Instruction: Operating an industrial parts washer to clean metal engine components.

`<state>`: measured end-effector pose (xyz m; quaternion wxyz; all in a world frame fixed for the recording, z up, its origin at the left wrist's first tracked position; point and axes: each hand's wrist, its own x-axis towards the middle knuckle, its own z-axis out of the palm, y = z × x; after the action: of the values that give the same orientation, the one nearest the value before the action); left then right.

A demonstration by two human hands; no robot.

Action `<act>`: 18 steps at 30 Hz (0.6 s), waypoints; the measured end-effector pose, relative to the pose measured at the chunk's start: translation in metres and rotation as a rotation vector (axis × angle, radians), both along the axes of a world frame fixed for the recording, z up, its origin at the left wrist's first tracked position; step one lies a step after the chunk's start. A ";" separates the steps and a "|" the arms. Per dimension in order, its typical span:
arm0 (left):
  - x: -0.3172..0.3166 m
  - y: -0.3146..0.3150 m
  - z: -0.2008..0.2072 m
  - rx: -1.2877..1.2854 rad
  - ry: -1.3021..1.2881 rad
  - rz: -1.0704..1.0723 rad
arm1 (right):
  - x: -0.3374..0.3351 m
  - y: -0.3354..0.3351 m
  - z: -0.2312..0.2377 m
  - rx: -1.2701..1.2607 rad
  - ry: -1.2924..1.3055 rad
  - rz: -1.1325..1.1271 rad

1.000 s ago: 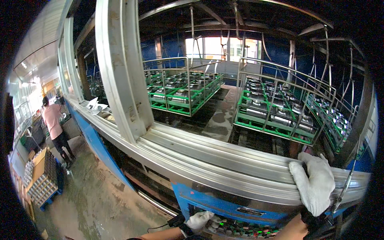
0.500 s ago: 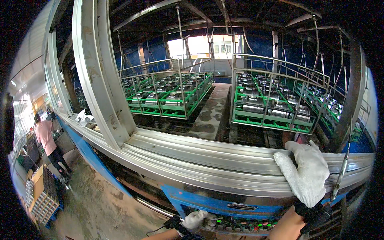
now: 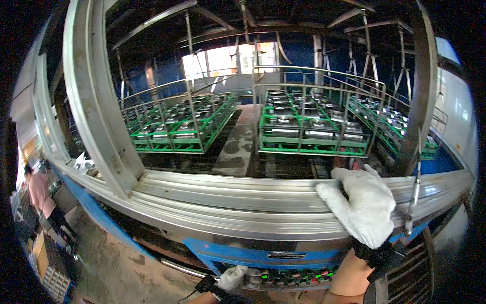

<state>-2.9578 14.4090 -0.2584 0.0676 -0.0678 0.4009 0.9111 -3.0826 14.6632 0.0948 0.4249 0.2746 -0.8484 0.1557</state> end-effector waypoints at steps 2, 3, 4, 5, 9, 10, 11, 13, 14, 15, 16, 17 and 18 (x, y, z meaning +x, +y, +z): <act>0.000 0.011 0.026 -0.255 -0.021 0.059 | 0.005 0.007 0.003 0.016 0.007 -0.038; 0.004 0.009 0.045 -0.234 -0.081 0.038 | 0.001 0.002 0.001 0.020 -0.018 -0.022; 0.004 0.015 0.059 -0.246 -0.099 0.095 | 0.001 0.000 0.003 0.028 -0.035 -0.021; 0.002 0.009 0.035 -0.331 -0.073 0.158 | 0.003 -0.002 0.004 0.027 -0.032 -0.028; -0.011 -0.003 -0.041 -0.268 -0.049 0.213 | 0.011 -0.005 0.010 0.015 -0.173 -0.031; -0.011 -0.002 -0.028 -0.263 -0.049 0.206 | 0.010 -0.005 0.009 0.023 -0.180 -0.034; -0.008 -0.003 0.002 -0.155 -0.042 0.049 | 0.009 -0.001 0.008 0.029 -0.179 -0.037; 0.006 -0.006 0.045 -0.147 -0.051 -0.021 | -0.002 -0.009 -0.003 -0.054 0.012 0.087; 0.009 -0.002 0.054 -0.241 -0.063 0.036 | 0.000 -0.013 -0.004 -0.051 0.007 0.063; 0.009 -0.001 0.045 -0.205 -0.074 0.045 | 0.003 -0.016 -0.003 -0.051 -0.051 0.054; 0.005 -0.012 0.003 -0.016 -0.021 -0.032 | 0.005 -0.025 -0.002 -0.049 -0.111 0.069; 0.004 -0.013 0.008 0.005 -0.006 -0.140 | 0.014 -0.020 0.002 -0.054 -0.118 0.052; -0.010 -0.013 -0.053 -0.115 -0.014 -0.106 | 0.023 -0.016 0.006 -0.058 -0.125 0.039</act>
<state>-2.9678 14.3964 -0.3118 0.1145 -0.0565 0.4551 0.8812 -3.0598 14.6476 0.1007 0.3760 0.2681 -0.8629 0.2054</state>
